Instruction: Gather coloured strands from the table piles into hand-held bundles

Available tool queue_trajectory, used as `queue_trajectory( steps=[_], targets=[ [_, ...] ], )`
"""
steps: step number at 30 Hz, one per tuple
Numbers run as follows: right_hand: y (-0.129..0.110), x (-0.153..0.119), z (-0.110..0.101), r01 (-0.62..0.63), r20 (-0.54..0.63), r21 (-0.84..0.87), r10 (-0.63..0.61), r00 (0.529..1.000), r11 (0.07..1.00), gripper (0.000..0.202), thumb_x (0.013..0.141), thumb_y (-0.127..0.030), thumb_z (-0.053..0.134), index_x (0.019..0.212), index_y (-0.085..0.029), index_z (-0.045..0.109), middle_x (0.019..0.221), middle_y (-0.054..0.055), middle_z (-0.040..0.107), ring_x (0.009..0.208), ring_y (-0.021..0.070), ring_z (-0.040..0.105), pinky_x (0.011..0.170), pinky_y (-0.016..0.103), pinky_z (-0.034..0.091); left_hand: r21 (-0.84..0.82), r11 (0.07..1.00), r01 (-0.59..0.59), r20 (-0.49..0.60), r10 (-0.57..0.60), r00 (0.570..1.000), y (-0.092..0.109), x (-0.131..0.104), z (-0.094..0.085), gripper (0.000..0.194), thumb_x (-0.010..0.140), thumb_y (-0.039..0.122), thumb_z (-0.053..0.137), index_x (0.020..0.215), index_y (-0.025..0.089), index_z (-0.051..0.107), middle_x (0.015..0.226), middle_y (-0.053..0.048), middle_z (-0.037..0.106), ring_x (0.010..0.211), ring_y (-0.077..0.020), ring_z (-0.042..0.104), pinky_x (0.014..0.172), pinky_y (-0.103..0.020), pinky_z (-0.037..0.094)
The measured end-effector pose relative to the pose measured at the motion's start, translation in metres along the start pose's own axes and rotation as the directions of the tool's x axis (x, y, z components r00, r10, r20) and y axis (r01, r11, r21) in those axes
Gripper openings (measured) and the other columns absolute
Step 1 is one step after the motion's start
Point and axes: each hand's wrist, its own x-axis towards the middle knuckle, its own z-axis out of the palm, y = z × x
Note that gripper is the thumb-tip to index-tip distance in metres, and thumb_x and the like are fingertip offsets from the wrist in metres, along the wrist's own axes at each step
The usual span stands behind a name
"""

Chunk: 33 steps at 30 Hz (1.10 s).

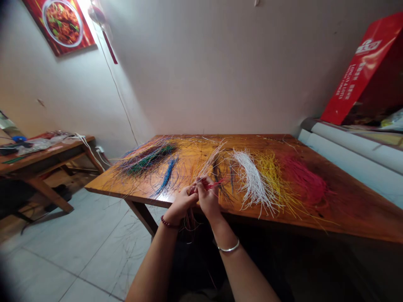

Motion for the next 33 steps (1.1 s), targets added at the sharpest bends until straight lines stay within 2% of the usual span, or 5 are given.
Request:
queue_trajectory(
  steps=[5,13,21,28,33],
  targets=[
    [0.0019,0.0013,-0.0008,0.002,0.033,0.036,-0.003,0.999,0.999,0.018,0.078,-0.035,0.058,0.077,-0.019,0.050,0.060,-0.003,0.052,0.051,0.0090,0.048,0.052,0.021,0.041,0.029,1.000,-0.007,-0.016,0.007,1.000,0.0006,-0.0004,-0.0006,0.032,0.065,0.037,0.065,0.060,0.014,0.044,0.054,0.006,0.035,0.050,-0.0045,0.027,0.048,-0.019,0.022],
    [0.0064,0.0001,-0.0033,-0.008,0.021,-0.064,0.009,1.000,0.998,0.017,0.073,-0.031,0.063,0.083,-0.018,0.058,0.074,0.001,0.060,0.065,0.0125,0.056,0.060,0.023,0.047,0.035,0.999,0.029,-0.020,-0.028,0.999,-0.0024,0.0004,-0.0012,0.035,0.067,0.042,0.064,0.073,0.009,0.057,0.058,0.002,0.044,0.052,-0.0058,0.033,0.048,-0.020,0.025],
    [0.0091,0.0002,-0.0060,0.006,0.027,-0.127,-0.003,1.000,0.992,0.019,0.073,-0.031,0.063,0.086,-0.018,0.065,0.081,0.004,0.065,0.072,0.0160,0.061,0.065,0.027,0.049,0.021,0.999,0.041,-0.037,-0.040,0.999,0.0055,-0.0018,0.0033,0.039,0.064,0.045,0.066,0.073,0.008,0.058,0.059,0.000,0.047,0.053,-0.0062,0.034,0.048,-0.019,0.026],
    [0.0065,0.0008,-0.0053,-0.015,0.012,-0.150,0.017,1.000,0.989,0.021,0.075,-0.033,0.061,0.086,-0.017,0.067,0.078,0.005,0.065,0.069,0.0158,0.060,0.064,0.027,0.049,0.051,0.998,0.019,-0.003,-0.019,1.000,0.0031,0.0002,0.0012,0.037,0.067,0.044,0.065,0.073,0.009,0.056,0.064,-0.001,0.049,0.057,-0.0070,0.037,0.051,-0.019,0.028],
    [0.0053,0.0008,-0.0050,-0.012,0.012,-0.145,0.014,1.000,0.989,0.021,0.076,-0.033,0.059,0.086,-0.016,0.067,0.067,0.002,0.061,0.059,0.0122,0.055,0.056,0.023,0.047,0.061,0.997,0.040,-0.003,-0.040,0.999,0.0016,0.0007,-0.0004,0.036,0.067,0.044,0.064,0.069,0.011,0.053,0.060,0.002,0.043,0.053,-0.0058,0.032,0.049,-0.019,0.025]
  ],
)
